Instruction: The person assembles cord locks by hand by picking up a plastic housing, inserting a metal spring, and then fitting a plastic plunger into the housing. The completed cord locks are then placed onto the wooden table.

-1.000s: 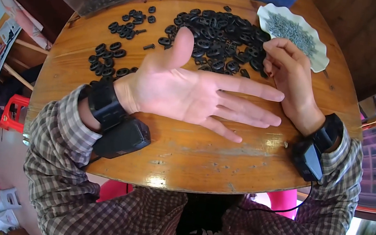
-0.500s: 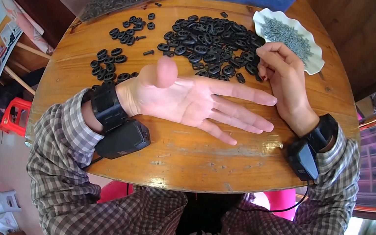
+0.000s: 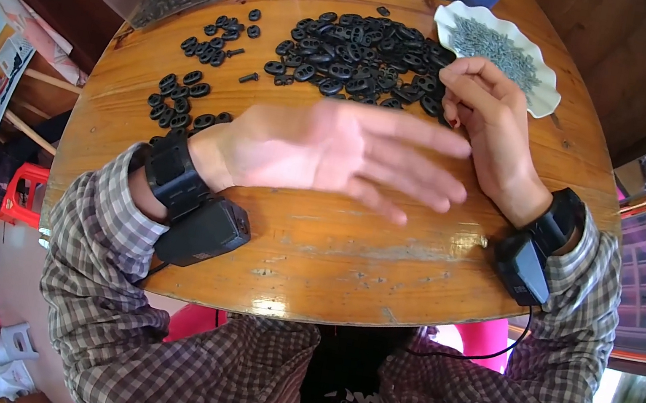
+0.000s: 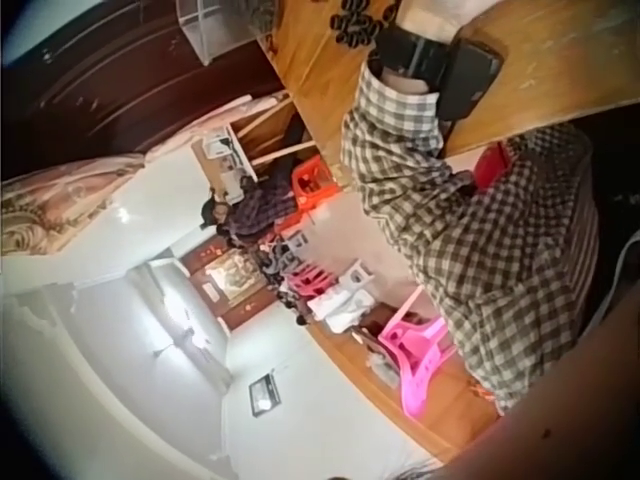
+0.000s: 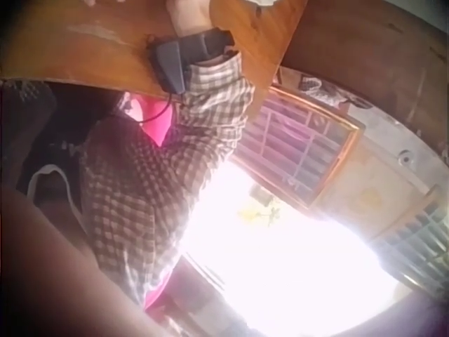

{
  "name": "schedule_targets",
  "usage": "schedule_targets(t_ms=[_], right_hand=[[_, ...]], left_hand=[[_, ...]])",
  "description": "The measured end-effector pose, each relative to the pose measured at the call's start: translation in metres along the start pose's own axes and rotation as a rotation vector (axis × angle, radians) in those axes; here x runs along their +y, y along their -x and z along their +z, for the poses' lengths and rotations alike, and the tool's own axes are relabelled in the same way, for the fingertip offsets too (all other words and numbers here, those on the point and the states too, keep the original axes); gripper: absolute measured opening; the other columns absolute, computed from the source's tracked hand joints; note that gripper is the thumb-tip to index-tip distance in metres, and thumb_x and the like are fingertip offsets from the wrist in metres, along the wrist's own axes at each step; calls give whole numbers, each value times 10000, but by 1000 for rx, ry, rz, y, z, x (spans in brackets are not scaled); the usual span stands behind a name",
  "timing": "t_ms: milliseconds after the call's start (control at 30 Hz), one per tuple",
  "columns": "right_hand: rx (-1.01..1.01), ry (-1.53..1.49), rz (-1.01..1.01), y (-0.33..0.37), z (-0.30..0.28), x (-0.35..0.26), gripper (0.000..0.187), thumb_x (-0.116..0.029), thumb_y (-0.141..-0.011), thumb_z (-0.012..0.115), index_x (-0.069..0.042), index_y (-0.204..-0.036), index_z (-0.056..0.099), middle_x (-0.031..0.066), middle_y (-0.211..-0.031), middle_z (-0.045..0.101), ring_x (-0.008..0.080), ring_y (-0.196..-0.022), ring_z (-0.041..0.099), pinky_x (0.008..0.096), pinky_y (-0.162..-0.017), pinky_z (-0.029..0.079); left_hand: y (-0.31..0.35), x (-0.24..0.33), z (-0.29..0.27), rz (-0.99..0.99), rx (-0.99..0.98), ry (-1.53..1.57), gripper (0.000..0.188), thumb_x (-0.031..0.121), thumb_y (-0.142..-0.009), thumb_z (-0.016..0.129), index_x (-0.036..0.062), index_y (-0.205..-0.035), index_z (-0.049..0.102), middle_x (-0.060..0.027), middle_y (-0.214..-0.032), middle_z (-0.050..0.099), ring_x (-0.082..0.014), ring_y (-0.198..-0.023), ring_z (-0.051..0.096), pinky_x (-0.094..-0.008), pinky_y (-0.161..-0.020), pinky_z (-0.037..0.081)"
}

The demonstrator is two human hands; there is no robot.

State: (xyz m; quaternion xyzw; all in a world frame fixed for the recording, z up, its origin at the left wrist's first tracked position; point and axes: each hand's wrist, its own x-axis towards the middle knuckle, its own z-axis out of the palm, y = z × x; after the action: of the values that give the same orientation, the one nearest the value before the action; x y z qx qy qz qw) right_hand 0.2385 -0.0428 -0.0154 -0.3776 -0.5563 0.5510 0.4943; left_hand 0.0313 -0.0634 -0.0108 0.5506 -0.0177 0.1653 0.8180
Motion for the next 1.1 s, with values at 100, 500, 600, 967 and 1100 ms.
schedule_targets(t_ms=[100, 500, 600, 967, 1100], right_hand=[[-13, 34, -34, 4, 2, -3, 61, -92, -828, 562, -47, -862, 536, -13, -744, 507, 71, -626, 454, 204, -570, 341], [-354, 236, -233, 4, 7, -2, 99, 32, -782, 612, -1, -869, 577, 28, -835, 569, 78, -733, 535, 209, -640, 449], [-362, 242, -222, 5, 8, -1, 105, 47, -780, 611, 4, -870, 581, 28, -843, 568, 75, -744, 537, 207, -646, 452], [-382, 337, -283, 7, 6, -1, 74, 9, -796, 611, 5, -864, 583, 24, -836, 562, 70, -747, 532, 204, -649, 442], [-68, 526, -320, 3, 1, -1, 75, -75, -813, 598, -8, -844, 584, 2, -770, 587, 57, -695, 521, 192, -635, 414]], left_hand=[[5, 4, -8, 49, 426, -210, 592, 404, -878, 494, -44, -1243, 367, -227, -1124, 526, -275, -1034, 557, -315, -761, 514], [5, 0, -10, -16, 619, -290, 270, 244, -900, 505, -4, -998, 546, -132, -880, 598, -205, -779, 631, -264, -632, 527], [6, 0, -11, -18, 631, -284, 245, 220, -895, 515, -4, -987, 553, -129, -867, 599, -198, -767, 632, -258, -632, 528], [3, 0, -7, -36, 660, -343, 190, 156, -884, 531, -14, -964, 559, -119, -842, 601, -179, -728, 625, -243, -623, 521], [6, 0, -11, 78, 812, -495, 177, 136, -879, 525, -9, -973, 563, -103, -828, 609, -137, -697, 605, -213, -607, 492]])
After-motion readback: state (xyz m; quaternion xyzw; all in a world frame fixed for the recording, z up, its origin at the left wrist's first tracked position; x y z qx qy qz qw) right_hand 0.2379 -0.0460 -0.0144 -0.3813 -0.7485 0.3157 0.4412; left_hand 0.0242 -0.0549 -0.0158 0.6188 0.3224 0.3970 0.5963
